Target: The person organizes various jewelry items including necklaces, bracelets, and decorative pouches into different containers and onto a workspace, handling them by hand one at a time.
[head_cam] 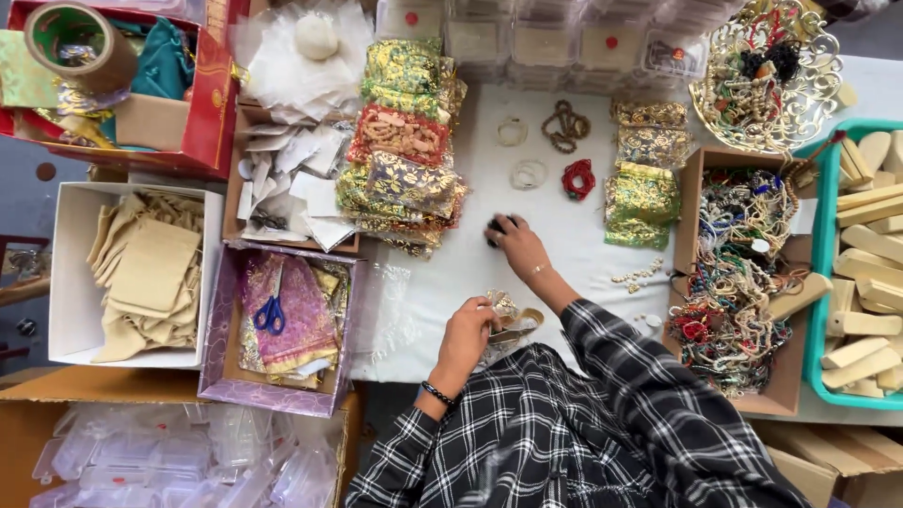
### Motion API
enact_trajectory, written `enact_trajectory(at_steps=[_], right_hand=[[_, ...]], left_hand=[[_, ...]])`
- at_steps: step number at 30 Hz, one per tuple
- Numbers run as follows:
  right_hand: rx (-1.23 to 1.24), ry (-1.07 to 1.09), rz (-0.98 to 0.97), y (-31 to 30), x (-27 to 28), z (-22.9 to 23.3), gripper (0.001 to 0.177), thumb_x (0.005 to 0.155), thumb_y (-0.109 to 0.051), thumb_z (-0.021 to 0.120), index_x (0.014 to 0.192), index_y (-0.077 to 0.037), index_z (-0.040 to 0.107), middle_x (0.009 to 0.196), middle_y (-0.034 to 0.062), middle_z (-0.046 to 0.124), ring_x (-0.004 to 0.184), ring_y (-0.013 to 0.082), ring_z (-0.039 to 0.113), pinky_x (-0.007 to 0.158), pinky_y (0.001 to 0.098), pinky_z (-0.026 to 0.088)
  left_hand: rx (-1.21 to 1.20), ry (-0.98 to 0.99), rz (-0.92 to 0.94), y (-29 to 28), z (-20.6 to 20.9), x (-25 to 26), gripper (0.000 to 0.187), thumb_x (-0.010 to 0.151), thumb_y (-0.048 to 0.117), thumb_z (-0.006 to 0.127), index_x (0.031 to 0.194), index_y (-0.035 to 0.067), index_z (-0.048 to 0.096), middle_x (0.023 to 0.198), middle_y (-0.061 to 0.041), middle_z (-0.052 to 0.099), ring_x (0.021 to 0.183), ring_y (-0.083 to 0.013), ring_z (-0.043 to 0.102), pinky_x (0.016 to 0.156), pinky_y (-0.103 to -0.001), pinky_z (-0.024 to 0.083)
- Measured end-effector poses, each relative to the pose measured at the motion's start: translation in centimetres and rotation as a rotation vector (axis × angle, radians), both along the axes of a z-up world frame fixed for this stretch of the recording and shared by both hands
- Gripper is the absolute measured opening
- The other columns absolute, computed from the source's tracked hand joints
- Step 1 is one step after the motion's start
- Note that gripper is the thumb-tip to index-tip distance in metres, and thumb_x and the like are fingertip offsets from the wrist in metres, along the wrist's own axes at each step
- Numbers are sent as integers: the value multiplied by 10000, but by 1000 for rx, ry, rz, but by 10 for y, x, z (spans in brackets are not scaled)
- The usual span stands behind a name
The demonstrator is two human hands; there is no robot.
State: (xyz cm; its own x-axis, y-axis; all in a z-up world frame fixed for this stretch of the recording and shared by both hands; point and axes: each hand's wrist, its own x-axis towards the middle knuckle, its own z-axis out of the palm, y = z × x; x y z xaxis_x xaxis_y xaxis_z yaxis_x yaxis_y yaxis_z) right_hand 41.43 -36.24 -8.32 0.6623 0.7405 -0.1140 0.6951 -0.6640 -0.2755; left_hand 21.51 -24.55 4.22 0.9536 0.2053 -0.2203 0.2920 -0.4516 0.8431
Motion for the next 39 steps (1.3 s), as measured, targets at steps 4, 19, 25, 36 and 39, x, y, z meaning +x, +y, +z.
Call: enact_trajectory(at_steps=[4,19,25,36,39], right_hand=[[7,41,-63,-51,-34,5,501,861,12,589,1289,-222,708,1491,80,546,1301,392,548,960,455,569],[1067,1708,-591,-141,-89,155,388,906,-96,676,1291,-99,630,1225,25,751,1073,195,741,884,328,602],[548,1515,-552,-130,-120,134,411,1013,-113,647,1418,-40,646,1169,60,701,995,133,664,869,319,581],[449,315,-320,-94,-140,168,507,715,-175,834,1198,-96,702,1058,150,655,831,259,702,694,339,584],[436,259,-219,-88,-128,128,251,764,-83,770,1010,-79,721,834,108,677,755,273,689,675,379,546]], left_hand=[[153,-21,-107,-8,-14,-2,149,724,-17,651,743,62,776,1259,-158,672,961,-356,695,836,-417,570],[127,-97,-123,-46,9,-17,523,757,-70,611,1272,22,628,1315,-194,620,1037,-437,652,887,-477,546],[94,-76,-157,-47,18,-21,634,687,-100,657,1305,23,591,1328,-189,578,1118,-425,624,913,-461,531],[118,-82,-182,-39,12,-38,625,750,-131,593,1329,98,643,1326,-157,572,1114,-404,616,934,-462,537],[274,-33,-211,-45,40,-38,504,792,-72,590,1221,160,715,1371,-126,551,1123,-371,588,872,-489,541]])
